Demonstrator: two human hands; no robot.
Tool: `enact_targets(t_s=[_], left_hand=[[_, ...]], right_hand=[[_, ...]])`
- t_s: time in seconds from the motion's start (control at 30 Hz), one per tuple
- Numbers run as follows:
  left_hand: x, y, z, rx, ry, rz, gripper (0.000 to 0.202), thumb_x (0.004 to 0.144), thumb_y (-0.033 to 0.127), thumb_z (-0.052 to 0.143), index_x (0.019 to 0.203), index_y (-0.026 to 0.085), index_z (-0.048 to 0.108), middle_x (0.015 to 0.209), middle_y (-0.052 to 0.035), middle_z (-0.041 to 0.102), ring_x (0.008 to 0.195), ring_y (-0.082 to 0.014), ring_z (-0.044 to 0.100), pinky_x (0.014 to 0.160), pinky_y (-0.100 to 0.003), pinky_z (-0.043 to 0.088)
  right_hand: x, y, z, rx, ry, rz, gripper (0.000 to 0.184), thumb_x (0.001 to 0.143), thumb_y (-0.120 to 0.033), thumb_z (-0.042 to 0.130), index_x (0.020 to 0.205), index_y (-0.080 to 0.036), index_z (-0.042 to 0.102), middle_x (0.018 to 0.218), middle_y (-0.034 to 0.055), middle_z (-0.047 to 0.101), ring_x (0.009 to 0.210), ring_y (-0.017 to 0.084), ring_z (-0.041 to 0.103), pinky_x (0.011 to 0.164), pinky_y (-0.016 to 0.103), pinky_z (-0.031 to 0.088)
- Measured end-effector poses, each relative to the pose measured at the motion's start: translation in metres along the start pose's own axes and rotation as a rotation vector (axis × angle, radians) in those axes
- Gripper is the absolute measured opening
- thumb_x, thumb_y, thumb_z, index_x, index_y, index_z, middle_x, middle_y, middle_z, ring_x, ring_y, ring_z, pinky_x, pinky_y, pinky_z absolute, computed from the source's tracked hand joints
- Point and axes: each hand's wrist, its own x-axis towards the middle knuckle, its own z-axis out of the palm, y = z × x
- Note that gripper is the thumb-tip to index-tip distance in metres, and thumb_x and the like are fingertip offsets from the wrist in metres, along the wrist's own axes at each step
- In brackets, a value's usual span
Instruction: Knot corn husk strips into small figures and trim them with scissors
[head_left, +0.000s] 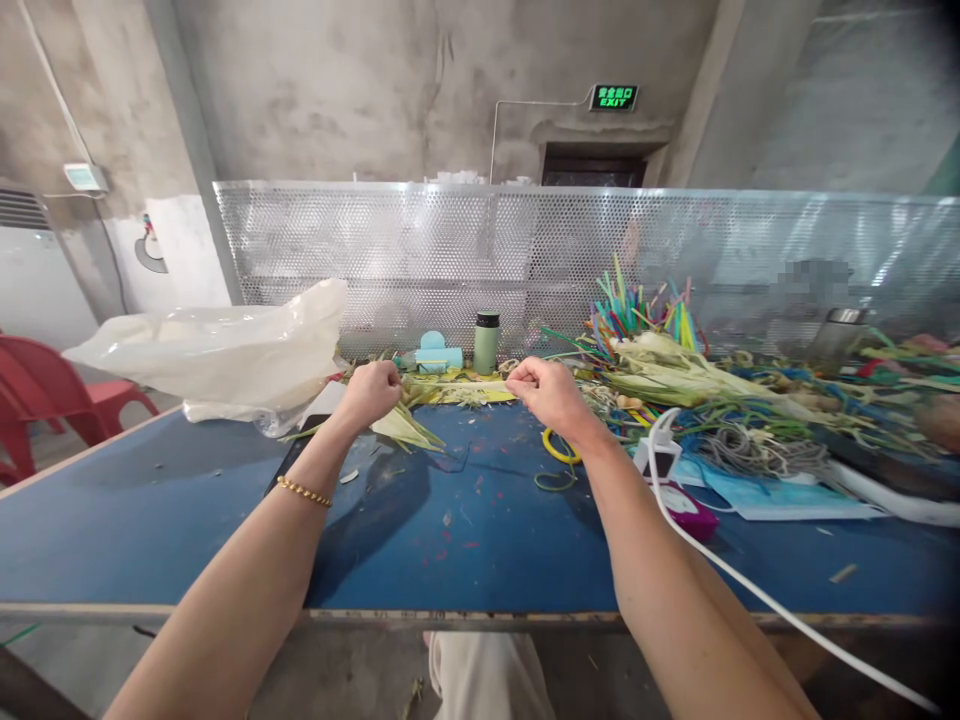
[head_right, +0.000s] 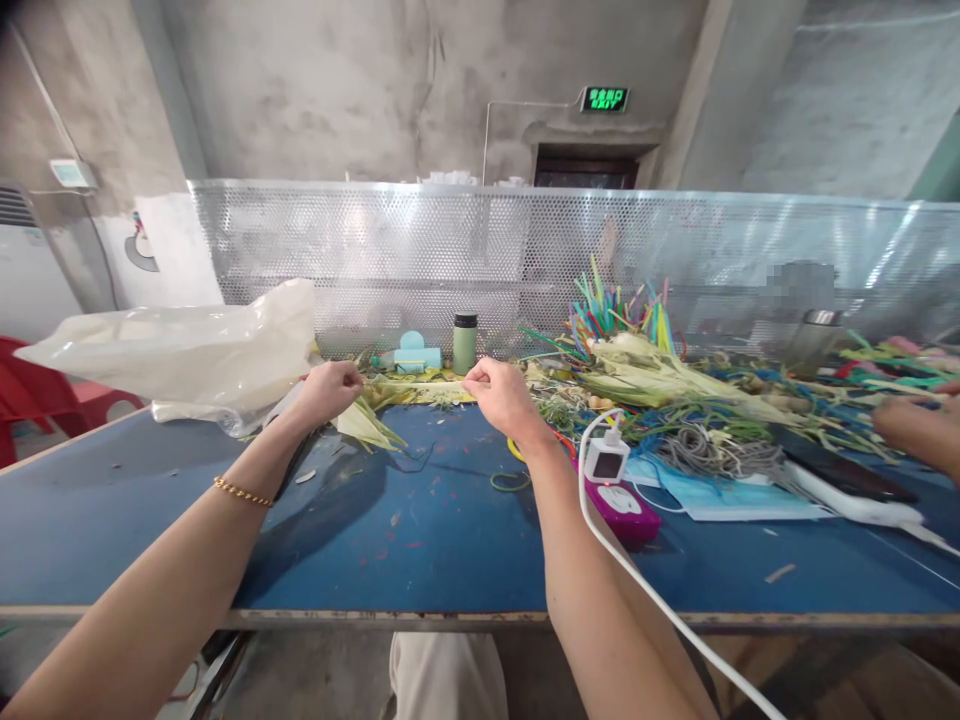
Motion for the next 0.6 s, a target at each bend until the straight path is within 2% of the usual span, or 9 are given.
enact_targets(t_s=[0.2,0.3,0.37,0.43,0.53,0.6], left_hand=[[0.002,0.004,-0.002,-0.144,0.110,-0.134,0.010,0.065,0.018,0.052,0.060,0.018,0.060,0.065,-0.0053,0.064,0.069,-0.0187,0.059,0.067,-0.027,0.043],[0.003,0.004,0.001,-0.407,0.164,-0.248,0.006,0.061,0.020,0.054,0.055,0.018,0.052,0.053,-0.0014,0.052,0.058,-0.0154,0.051,0.057,-0.027,0.039],[0.005,0.003,0.006,-0.636,0.154,-0.342,0.008,0.059,0.023,0.054,0.055,0.019,0.048,0.047,0.0019,0.042,0.049,-0.0128,0.043,0.050,-0.026,0.035],[0.006,0.002,0.010,-0.754,0.157,-0.399,0.007,0.058,0.025,0.053,0.058,0.020,0.048,0.045,0.0035,0.038,0.046,-0.0119,0.040,0.047,-0.025,0.033],[0.008,0.000,0.015,-0.664,0.241,-0.391,0.009,0.056,0.025,0.051,0.062,0.019,0.054,0.046,0.0017,0.044,0.049,-0.0142,0.046,0.049,-0.026,0.036],[0.009,-0.002,0.017,-0.570,0.239,-0.361,0.015,0.058,0.025,0.049,0.066,0.017,0.058,0.048,0.0004,0.048,0.053,-0.0160,0.049,0.051,-0.026,0.038]], right_hand=[[-0.001,0.003,0.006,0.128,-0.055,0.066,0.013,0.074,-0.028,0.061,0.069,-0.016,0.061,0.055,-0.0002,0.059,0.050,0.012,0.050,0.051,0.024,0.039],[-0.002,0.001,0.008,0.181,-0.061,0.106,0.014,0.075,-0.029,0.061,0.071,-0.016,0.061,0.058,0.0000,0.060,0.046,0.010,0.048,0.047,0.024,0.037],[-0.003,0.000,0.008,0.224,-0.061,0.137,0.014,0.075,-0.030,0.061,0.072,-0.016,0.060,0.059,-0.0001,0.060,0.044,0.009,0.047,0.045,0.023,0.036],[-0.003,-0.002,0.009,0.258,-0.074,0.156,0.014,0.075,-0.030,0.061,0.073,-0.016,0.060,0.060,-0.0003,0.060,0.043,0.009,0.047,0.043,0.023,0.036],[-0.005,-0.007,0.011,0.274,-0.100,0.152,0.013,0.076,-0.029,0.061,0.072,-0.016,0.059,0.059,-0.0006,0.059,0.043,0.009,0.046,0.042,0.023,0.036],[-0.006,-0.012,0.013,0.287,-0.112,0.149,0.012,0.076,-0.028,0.061,0.072,-0.016,0.059,0.060,-0.0007,0.059,0.043,0.009,0.046,0.042,0.022,0.036]])
